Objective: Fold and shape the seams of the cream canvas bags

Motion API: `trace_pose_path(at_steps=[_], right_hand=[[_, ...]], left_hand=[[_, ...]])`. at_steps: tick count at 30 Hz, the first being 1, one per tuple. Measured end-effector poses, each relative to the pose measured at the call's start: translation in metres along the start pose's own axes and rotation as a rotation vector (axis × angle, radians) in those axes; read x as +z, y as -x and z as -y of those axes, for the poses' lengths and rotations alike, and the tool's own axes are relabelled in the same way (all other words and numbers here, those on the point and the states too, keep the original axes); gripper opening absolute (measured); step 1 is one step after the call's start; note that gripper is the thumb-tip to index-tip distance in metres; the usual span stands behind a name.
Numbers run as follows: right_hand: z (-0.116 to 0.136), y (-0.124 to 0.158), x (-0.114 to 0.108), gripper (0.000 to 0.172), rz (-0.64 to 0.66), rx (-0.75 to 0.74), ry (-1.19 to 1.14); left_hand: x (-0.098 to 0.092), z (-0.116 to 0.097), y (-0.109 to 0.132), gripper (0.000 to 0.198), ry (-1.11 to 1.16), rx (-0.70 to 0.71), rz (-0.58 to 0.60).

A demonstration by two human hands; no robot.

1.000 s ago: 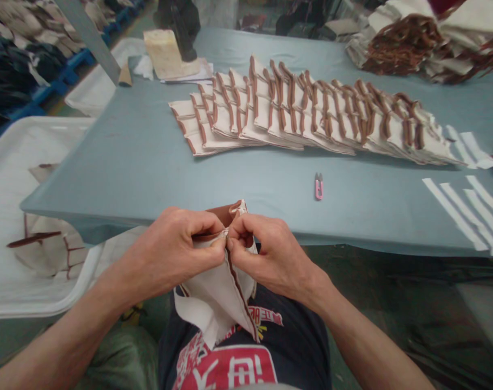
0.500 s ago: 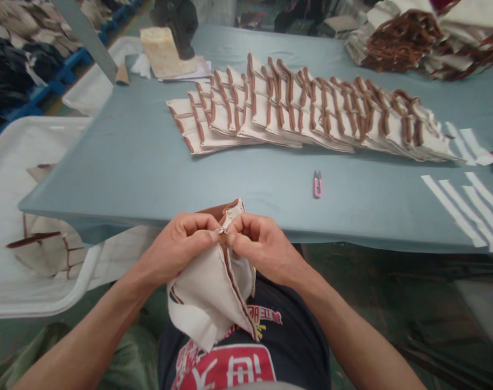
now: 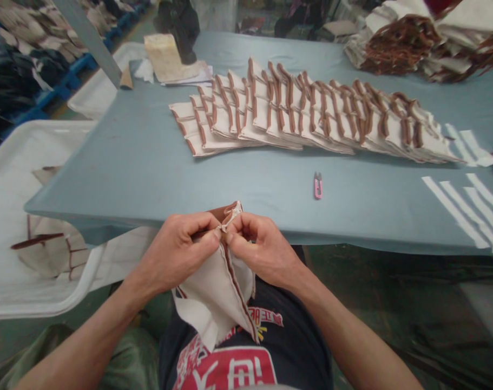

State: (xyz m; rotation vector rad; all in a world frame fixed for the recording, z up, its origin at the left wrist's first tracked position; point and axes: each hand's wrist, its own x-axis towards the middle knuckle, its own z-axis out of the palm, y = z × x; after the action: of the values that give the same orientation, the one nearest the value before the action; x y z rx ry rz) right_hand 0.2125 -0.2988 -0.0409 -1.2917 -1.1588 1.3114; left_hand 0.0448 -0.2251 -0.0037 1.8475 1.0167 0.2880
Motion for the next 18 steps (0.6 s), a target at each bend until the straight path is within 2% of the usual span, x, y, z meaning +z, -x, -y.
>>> trace_pose_path(at_steps=[4,6,13,18], right_hand=[[0.0,0.0,0.0,0.013,0.046,0.018,-0.116],[0.0,-0.001,-0.001,0.013,0.052,0.018,-0.135],[0.006,0.0,-0.004,0.017,0.041,0.013,-0.098],[0.004,0.0,-0.008,0.016,0.034,-0.01,-0.042]], left_hand=[[0.009,0.01,0.0,0.021,0.386,-0.152,0.048],[0.013,0.013,0.001,0.02,0.476,-0.18,0.044],[0.005,0.002,0.003,0.03,0.195,-0.082,0.077],[0.003,0.002,-0.001,0.034,0.134,-0.073,0.098]])
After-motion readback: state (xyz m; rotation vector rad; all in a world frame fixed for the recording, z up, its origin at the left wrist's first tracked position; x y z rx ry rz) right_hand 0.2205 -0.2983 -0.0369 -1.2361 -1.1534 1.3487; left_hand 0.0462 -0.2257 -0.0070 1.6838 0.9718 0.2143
